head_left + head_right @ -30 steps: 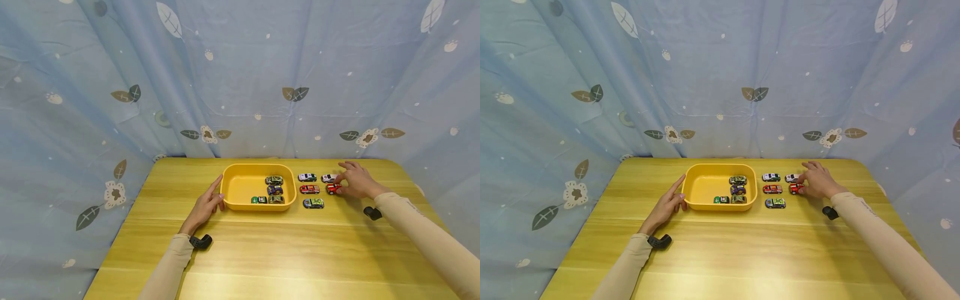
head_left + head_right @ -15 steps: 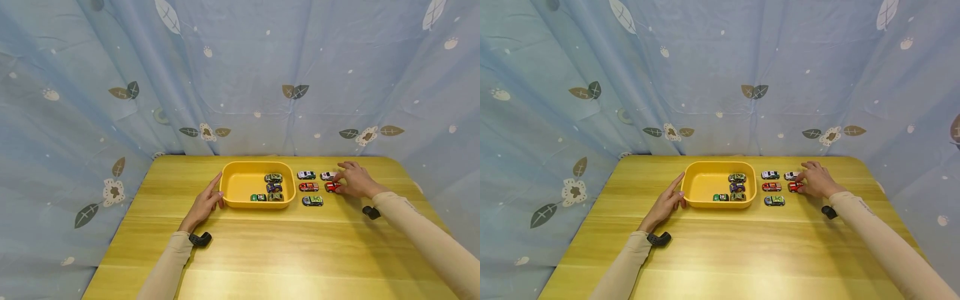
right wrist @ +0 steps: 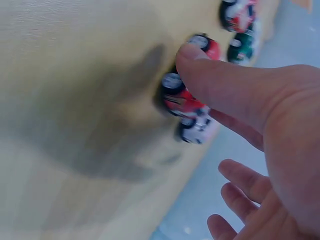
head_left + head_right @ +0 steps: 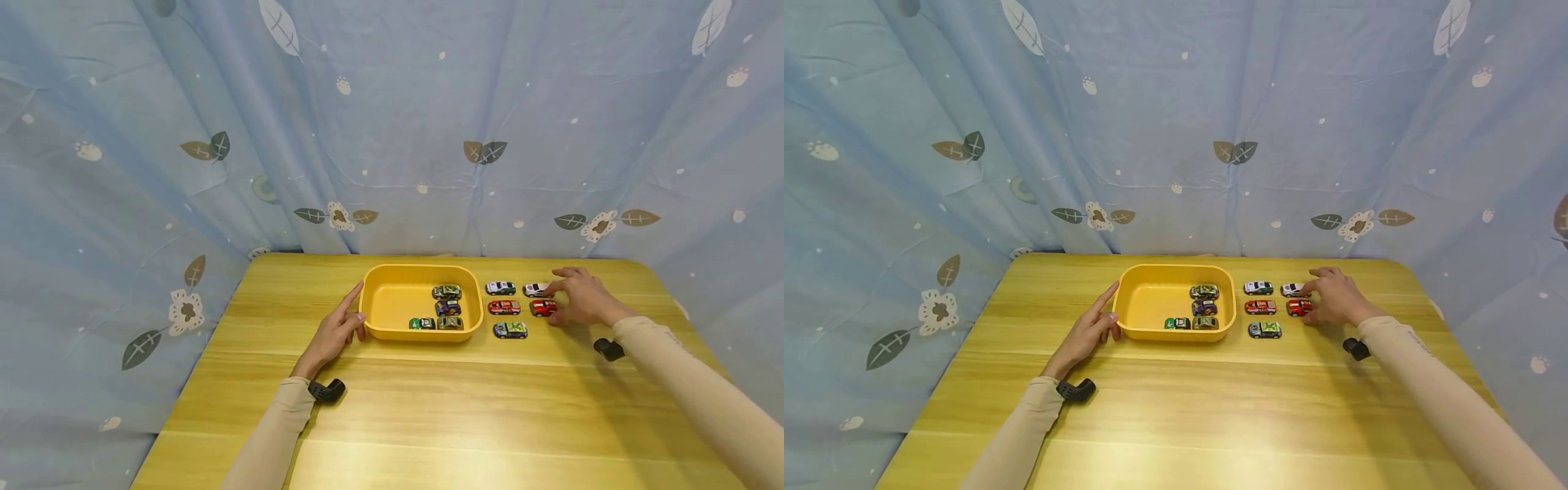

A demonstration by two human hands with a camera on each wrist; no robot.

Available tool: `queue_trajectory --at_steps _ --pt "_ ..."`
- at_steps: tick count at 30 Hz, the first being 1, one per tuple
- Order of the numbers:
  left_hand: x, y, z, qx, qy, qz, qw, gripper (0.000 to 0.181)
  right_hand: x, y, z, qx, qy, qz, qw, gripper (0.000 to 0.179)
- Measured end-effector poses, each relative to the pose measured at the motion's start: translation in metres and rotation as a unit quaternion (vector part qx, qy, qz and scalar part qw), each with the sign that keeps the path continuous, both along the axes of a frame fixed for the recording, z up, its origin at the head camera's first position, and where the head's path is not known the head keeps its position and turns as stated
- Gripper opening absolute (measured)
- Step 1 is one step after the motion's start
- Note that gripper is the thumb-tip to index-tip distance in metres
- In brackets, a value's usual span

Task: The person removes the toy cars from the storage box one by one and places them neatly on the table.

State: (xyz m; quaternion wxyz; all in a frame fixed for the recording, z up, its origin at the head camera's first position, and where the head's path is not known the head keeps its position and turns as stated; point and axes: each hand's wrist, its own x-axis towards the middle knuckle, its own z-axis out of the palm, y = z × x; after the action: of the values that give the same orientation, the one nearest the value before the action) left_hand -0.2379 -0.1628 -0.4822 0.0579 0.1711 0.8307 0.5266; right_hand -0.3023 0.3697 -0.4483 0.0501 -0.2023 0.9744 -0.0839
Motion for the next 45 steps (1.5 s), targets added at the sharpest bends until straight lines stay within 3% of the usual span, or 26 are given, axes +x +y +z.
queue_trajectory --at_steps 9,16,22,26,34,45 --pt "0.001 -0.002 0.002 -0.009 0.000 0.002 1.0000 0.066 -0.009 -0.020 0.035 -0.086 0.001 -0.006 0.9963 0.066" --pt "-0.002 -0.002 -0.002 -0.008 0.003 -0.005 1.0000 0.067 -0.015 -0.054 0.043 -0.102 0.000 -0.014 0.9947 0.077" --pt "0.000 -0.003 -0.005 0.017 -0.008 0.003 0.9998 0.067 -0.022 -0.091 0.046 -0.128 0.009 0.026 0.9914 0.058" --pt "0.000 -0.003 -0.005 0.009 -0.009 0.001 0.9999 0.067 -0.025 -0.115 0.044 -0.134 0.008 0.059 0.9892 0.046" --pt "-0.001 -0.006 -0.005 0.009 -0.009 0.001 0.9999 0.067 -0.027 -0.160 0.040 -0.141 -0.016 0.114 0.9832 0.037" --pt "0.000 -0.007 -0.003 0.005 -0.010 -0.012 0.9999 0.068 -0.030 -0.198 0.027 -0.136 -0.006 0.166 0.9766 0.017"
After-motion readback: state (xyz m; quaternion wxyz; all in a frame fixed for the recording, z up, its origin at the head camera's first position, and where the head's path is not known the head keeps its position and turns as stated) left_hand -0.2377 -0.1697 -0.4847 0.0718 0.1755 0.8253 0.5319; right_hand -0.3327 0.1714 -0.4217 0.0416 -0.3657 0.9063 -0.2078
